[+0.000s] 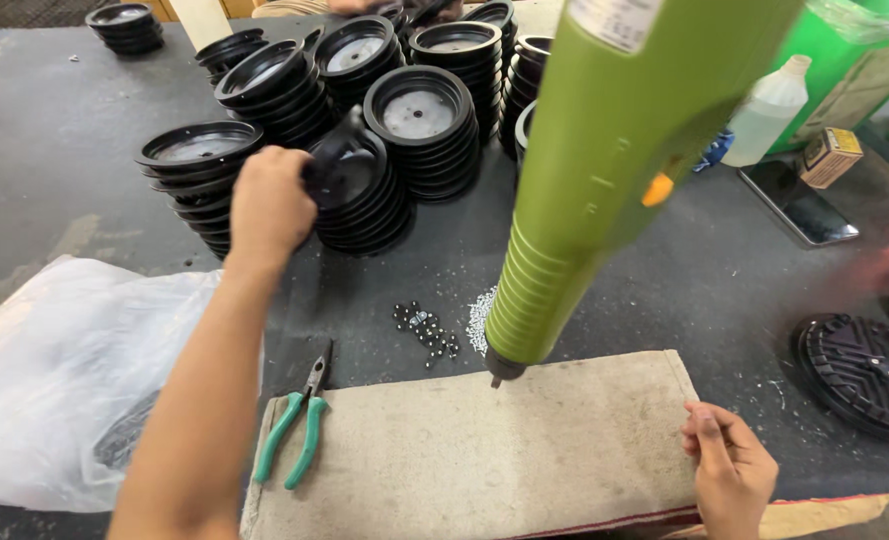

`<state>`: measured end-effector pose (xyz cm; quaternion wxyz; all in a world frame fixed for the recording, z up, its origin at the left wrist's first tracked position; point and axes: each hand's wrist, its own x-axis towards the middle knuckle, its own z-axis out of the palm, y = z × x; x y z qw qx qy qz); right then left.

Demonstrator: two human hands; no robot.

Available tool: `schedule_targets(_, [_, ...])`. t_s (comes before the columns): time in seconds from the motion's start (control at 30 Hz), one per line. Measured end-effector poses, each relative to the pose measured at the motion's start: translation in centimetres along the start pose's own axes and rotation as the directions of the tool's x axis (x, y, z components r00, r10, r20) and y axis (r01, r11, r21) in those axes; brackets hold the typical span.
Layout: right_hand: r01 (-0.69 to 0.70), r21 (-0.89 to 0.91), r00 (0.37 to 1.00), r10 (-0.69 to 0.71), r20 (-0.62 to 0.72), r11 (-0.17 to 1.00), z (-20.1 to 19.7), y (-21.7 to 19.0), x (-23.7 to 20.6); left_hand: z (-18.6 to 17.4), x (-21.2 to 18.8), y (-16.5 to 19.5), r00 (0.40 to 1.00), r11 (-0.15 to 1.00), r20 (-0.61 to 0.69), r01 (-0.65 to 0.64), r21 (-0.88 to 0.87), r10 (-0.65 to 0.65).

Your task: The person uses a green pneumatic screwdriver to fasten screws into black circular speaker frames, then places white circular inserts into the frames and secures them with additional screws. The person repeats this sequence on multiple units, stacking completed frames on the table.

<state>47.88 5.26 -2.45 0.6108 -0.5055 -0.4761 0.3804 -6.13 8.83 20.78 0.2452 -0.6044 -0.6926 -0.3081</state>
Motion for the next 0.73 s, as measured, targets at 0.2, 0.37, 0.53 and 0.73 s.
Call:
schedule_targets(0.2, [0.041,-0.051,0.999,-0.041,-0.006,0.998,0.2,0.0,0.2,-6.2,-8.2,-0.9,0.868,0.471,0.256,0.453,-0.757,-0.425])
schedule_targets(0.37, [0.111,0.192,0.993,-0.118,0.025,0.975,0.9,-1.6,-0.5,-5.5,-25.9,7.7,0.459,-0.212,0.596,0.648,-0.732,-0.659])
schedule_targets(0.53, [0.183,0.406,0.946,-0.273,0.177,0.895,3.4,-6.4,-4.5,2.5,-37.4,16.8,0.279,-0.537,0.84,0.665,-0.519,-0.466])
schedule_targets(0.73, [0.136,0.616,0.854,-0.407,0.323,0.776,4.1,-12.5,-5.9,0.0,-40.5,16.6,0.501,-0.307,0.737,0.689,-0.656,-0.453])
